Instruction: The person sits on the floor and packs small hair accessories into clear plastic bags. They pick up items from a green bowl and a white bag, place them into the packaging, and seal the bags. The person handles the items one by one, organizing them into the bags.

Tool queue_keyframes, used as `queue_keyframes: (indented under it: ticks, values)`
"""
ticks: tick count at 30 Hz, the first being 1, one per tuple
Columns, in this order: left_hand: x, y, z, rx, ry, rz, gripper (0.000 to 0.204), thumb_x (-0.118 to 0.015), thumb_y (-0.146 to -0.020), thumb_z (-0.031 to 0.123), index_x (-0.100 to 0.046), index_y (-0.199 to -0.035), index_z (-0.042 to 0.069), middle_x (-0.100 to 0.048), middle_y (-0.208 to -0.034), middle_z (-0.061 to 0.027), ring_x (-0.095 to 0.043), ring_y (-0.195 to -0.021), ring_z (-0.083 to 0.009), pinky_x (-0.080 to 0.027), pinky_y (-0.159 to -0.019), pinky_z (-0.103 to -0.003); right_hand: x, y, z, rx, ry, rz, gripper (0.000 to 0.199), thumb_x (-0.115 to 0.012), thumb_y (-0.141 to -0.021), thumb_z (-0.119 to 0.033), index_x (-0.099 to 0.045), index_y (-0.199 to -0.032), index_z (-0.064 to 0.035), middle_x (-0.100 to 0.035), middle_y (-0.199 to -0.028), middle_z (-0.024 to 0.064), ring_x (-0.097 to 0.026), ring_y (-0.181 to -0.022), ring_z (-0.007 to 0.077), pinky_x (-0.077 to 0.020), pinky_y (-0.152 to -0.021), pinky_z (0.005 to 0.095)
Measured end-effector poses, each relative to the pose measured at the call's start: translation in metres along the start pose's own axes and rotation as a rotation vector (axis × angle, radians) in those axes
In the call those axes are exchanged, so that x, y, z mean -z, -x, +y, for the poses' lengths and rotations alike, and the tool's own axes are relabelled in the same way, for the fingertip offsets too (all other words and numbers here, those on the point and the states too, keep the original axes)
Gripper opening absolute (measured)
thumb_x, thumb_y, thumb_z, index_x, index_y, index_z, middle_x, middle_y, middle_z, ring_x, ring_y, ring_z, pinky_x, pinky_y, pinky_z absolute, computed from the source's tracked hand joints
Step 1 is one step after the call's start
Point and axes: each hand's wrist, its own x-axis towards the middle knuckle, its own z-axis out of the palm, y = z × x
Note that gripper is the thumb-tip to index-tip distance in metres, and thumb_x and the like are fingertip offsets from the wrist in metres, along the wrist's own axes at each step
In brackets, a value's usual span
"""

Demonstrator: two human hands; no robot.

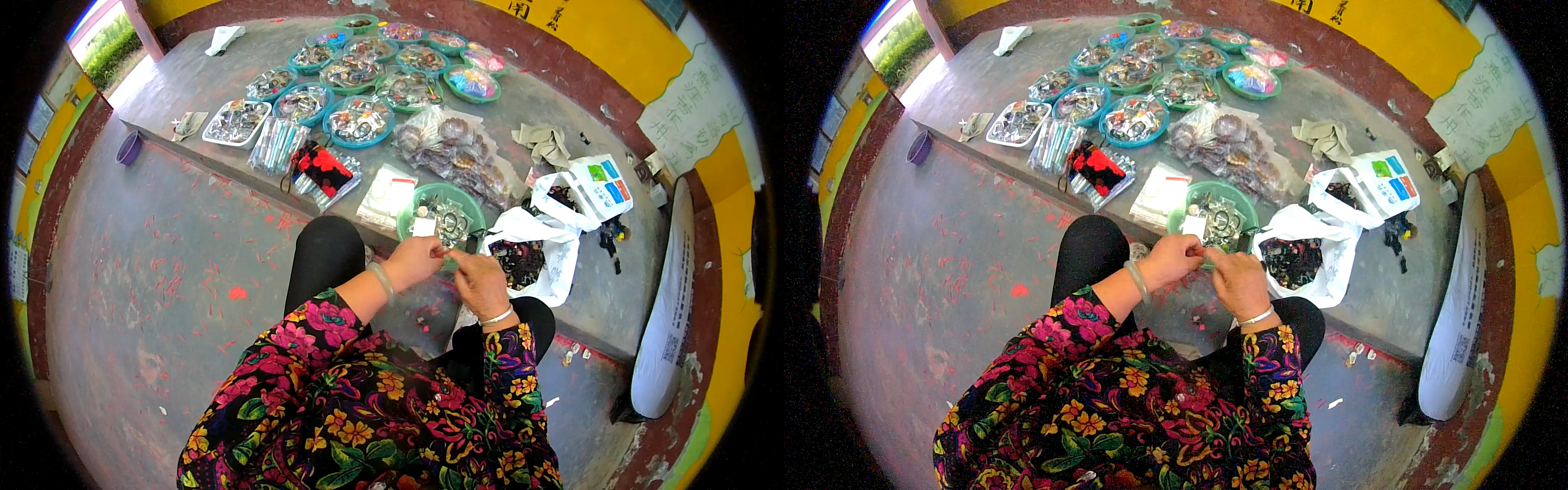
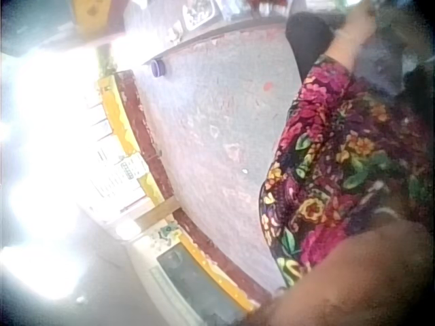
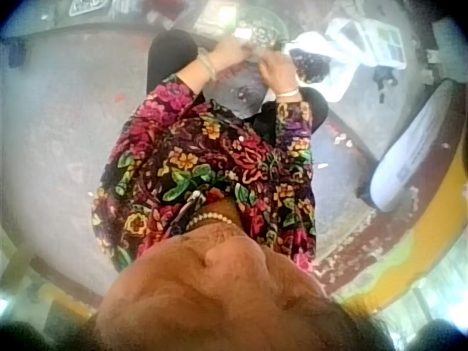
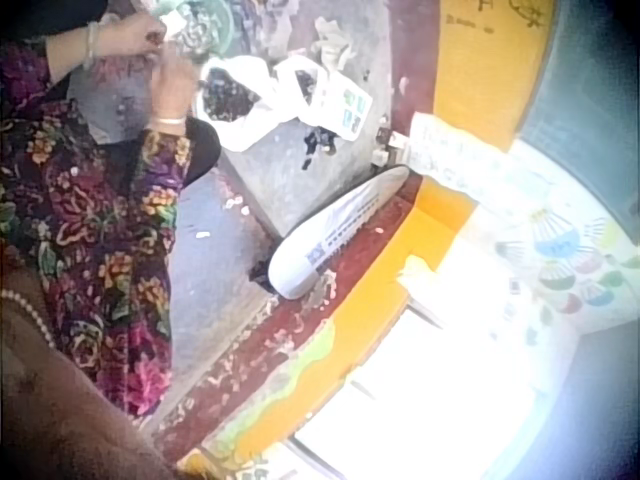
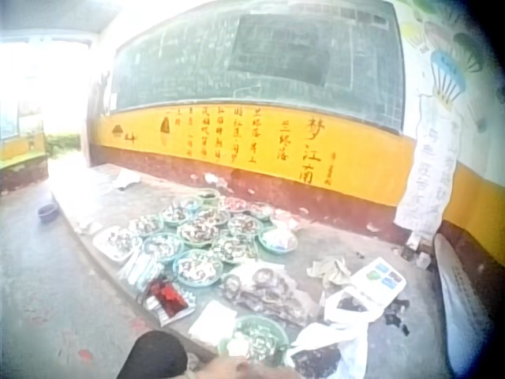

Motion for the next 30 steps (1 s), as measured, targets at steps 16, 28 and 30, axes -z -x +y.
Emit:
queue_keyframes:
  ticks: [16,28,30]
  values:
    - [-0.005,0.009,0.012,-0.087,-0.037,-0.09,0.011,-0.056,-0.074,0.011,-0.055,-0.082,0.003,-0.061,-0.074,-0.0149,-0.059,-0.069,-0.0314,-0.046,-0.061,-0.038,-0.019,0.012,0.003,-0.06,0.237,-0.355,0.018,-0.058,-0.073,-0.023,-0.061,-0.083,-0.0083,-0.059,-0.061,0.0128,-0.059,-0.059,0.0307,-0.0458,-0.053,0.0425]
    - [-0.012,0.007,0.006,-0.128,-0.011,-0.047,0.02,-0.058,-0.076,0.013,-0.056,-0.093,0.004,-0.061,-0.081,-0.0126,-0.06,-0.071,-0.0239,-0.047,-0.062,-0.033,-0.029,0.021,0.021,-0.112,0.085,-0.468,0.022,-0.054,-0.076,-0.03,-0.066,-0.071,-0.0125,-0.059,-0.062,0.0127,-0.058,-0.057,0.032,-0.0471,-0.055,0.0417]
    - [-0.008,0.004,0.007,-0.07,0.163,-0.09,0.026,-0.06,-0.077,0.015,-0.055,-0.1,0.004,-0.062,-0.086,-0.0099,-0.059,-0.07,-0.0178,-0.048,-0.059,-0.03,-0.026,0.017,0.024,-0.308,-0.04,-0.363,0.025,-0.053,-0.077,-0.029,-0.065,-0.067,-0.0086,-0.06,-0.062,0.0134,-0.059,-0.057,0.0302,-0.0475,-0.055,0.0398]
